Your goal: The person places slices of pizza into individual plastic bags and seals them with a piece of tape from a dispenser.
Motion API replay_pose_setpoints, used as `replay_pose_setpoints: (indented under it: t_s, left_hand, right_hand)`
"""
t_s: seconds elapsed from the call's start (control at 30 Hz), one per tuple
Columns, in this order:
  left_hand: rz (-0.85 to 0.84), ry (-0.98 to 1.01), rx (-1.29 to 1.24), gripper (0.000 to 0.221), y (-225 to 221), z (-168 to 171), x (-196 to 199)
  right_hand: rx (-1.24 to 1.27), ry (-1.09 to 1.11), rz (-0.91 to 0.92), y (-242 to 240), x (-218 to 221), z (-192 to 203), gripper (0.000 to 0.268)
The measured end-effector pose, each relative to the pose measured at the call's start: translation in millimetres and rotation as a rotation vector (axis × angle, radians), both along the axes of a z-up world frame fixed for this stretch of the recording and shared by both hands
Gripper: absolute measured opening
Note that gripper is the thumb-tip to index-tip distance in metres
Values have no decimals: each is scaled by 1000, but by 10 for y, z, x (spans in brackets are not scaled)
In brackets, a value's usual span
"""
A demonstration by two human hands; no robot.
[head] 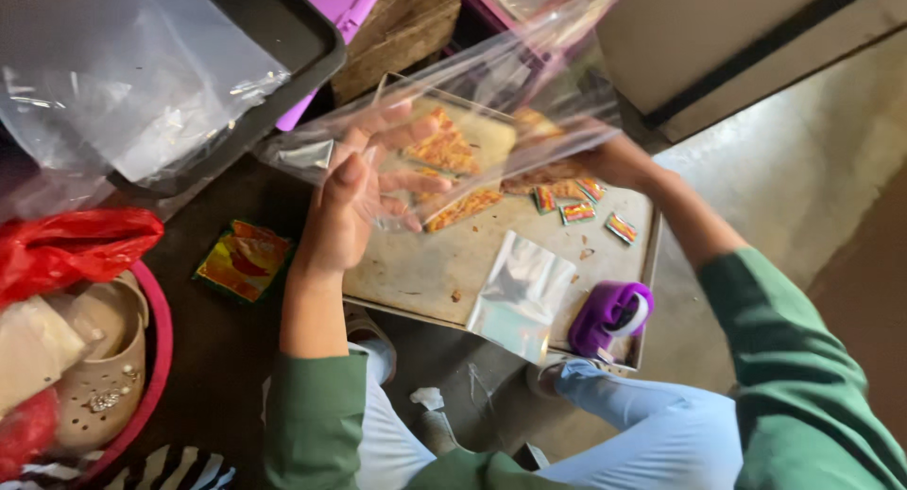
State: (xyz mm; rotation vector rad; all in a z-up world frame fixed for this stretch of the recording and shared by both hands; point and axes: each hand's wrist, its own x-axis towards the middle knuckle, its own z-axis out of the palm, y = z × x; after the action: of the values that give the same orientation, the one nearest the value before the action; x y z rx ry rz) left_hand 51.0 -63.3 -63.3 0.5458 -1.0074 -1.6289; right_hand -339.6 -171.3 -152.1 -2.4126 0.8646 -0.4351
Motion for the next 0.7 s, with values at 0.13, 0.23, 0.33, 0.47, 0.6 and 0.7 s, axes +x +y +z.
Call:
replay_pose_setpoints:
  t_s: [0.13, 0.23, 0.33, 0.47, 0.6, 0.7]
  left_hand:
    - [-175, 79, 24, 87, -29, -40, -162]
    - [-272, 127, 49, 85, -21, -72, -367]
    - [-355, 179, 104, 86, 43, -154, -599]
    - [-444, 204, 140, 82, 105, -270, -851]
    - [-504, 202, 213, 81, 204, -326, -1037]
    - [-539, 178, 212, 85, 270, -418, -1110]
  right_hand:
    - [675, -522, -778, 936, -394, 1057, 33]
    - [705, -759, -909, 1468, -619, 1739, 46]
    - [549, -921, -894, 1940, -614, 2309, 50]
    - [436, -1035, -753, 2202, -731, 2649, 80]
    - [458, -1035, -763, 2335, -656, 2688, 77]
    - [475, -933, -837, 2359, -660, 2500, 68]
